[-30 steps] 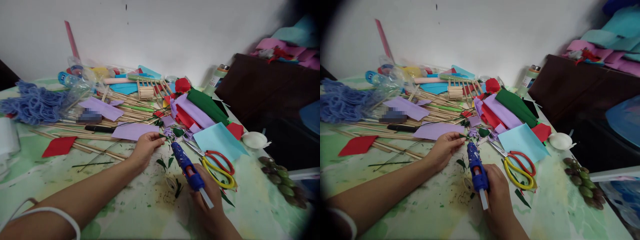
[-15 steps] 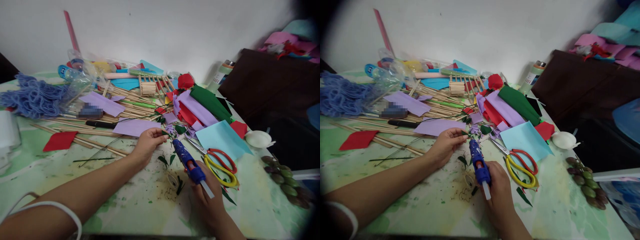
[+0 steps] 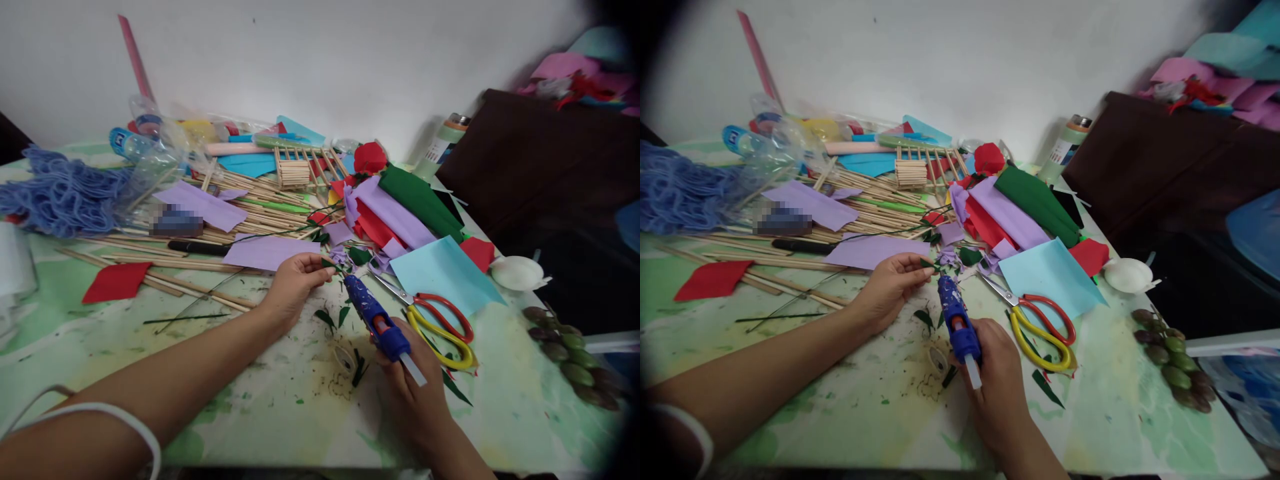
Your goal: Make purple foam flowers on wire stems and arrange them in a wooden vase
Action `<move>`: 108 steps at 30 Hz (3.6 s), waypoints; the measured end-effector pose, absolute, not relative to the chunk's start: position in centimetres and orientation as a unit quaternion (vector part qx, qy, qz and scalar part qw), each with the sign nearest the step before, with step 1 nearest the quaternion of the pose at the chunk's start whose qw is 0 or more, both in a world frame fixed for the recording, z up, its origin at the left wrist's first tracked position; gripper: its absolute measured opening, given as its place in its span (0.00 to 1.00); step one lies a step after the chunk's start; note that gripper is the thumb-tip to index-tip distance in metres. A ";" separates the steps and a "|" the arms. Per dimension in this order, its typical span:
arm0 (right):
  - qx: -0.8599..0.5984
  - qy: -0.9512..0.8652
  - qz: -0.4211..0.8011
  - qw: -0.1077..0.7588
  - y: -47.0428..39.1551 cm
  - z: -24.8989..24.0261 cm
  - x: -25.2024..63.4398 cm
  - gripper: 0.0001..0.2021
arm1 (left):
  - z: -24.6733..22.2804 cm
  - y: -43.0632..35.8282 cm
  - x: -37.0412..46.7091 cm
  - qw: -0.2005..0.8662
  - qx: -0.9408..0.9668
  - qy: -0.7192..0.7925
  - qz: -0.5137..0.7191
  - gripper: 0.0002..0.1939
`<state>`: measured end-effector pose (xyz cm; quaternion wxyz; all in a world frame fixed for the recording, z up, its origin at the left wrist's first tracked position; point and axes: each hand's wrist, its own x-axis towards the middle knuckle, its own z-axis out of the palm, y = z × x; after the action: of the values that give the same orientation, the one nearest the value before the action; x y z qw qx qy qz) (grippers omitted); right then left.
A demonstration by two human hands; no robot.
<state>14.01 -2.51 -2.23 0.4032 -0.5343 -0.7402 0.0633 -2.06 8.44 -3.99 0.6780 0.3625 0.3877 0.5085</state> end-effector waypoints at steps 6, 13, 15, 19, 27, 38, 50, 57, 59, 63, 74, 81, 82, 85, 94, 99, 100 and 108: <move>-0.543 -0.737 0.065 0.396 -2.6 -2.1 13.9 0.11 | -4.1 8.5 -2.1 0.679 0.364 0.382 0.511 0.09; -0.530 -0.756 0.075 0.377 -2.7 -2.4 14.2 0.08 | -3.9 8.5 -2.2 0.680 0.358 0.380 0.515 0.09; -0.535 -0.766 0.097 0.344 -3.2 -2.4 14.4 0.08 | -3.9 8.5 -2.2 0.680 0.355 0.380 0.517 0.09; -0.565 -0.758 0.039 0.324 -4.6 -1.7 16.7 0.11 | -4.0 8.5 -2.1 0.677 0.349 0.385 0.522 0.10; -0.751 -0.603 -0.238 0.127 -6.7 -1.1 28.1 0.19 | -1.8 8.3 -3.5 0.312 0.640 0.383 0.588 0.05; -0.735 -0.665 -0.129 0.024 -7.0 -3.8 33.6 0.18 | -2.7 9.0 -3.5 0.319 0.616 0.408 0.594 0.05; -0.605 -0.788 0.072 0.088 3.7 0.9 17.9 0.08 | -3.4 9.3 -2.9 0.490 0.495 0.393 0.600 0.10; -0.623 -0.766 0.138 0.079 6.7 -1.3 15.7 0.06 | -3.6 9.4 -3.0 0.506 0.490 0.393 0.591 0.11; -0.625 -0.761 0.150 0.087 6.6 -1.4 15.8 0.06 | -3.5 9.4 -3.0 0.508 0.490 0.398 0.586 0.11; -0.609 -0.770 0.158 0.105 6.5 -1.7 15.6 0.06 | -3.3 9.2 -2.9 0.513 0.487 0.404 0.580 0.10; -0.599 -0.770 0.173 0.135 6.1 -2.1 15.2 0.05 | -3.8 9.2 -2.8 0.533 0.470 0.397 0.581 0.12; -0.575 -0.782 0.193 0.143 6.0 -2.0 15.4 0.06 | -3.6 9.1 -2.7 0.539 0.462 0.397 0.581 0.12; -0.575 -0.779 0.198 0.153 6.0 -2.0 15.5 0.06 | -3.6 9.1 -2.7 0.540 0.462 0.398 0.581 0.12; -0.578 -0.754 0.241 0.198 6.0 -1.6 15.6 0.05 | -3.5 9.0 -2.6 0.541 0.464 0.396 0.579 0.11; -0.562 -0.645 0.391 0.341 5.6 -1.4 16.1 0.01 | -3.7 8.3 -2.3 0.578 0.453 0.415 0.538 0.11; -0.601 -0.708 0.254 0.270 5.7 -1.7 16.3 0.07 | -3.7 8.4 -2.3 0.578 0.451 0.411 0.542 0.11; -0.600 -0.726 0.226 0.251 5.8 -1.8 16.3 0.08 | -3.8 8.5 -2.3 0.578 0.451 0.410 0.543 0.11; -0.550 -0.794 0.197 0.170 5.8 -2.5 16.0 0.09 | -3.9 8.6 -2.3 0.577 0.452 0.408 0.544 0.11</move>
<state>16.00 5.78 -2.48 0.1702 -0.5501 -0.7936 0.1967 -2.26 8.58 -3.90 0.5773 0.4522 0.4081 0.5438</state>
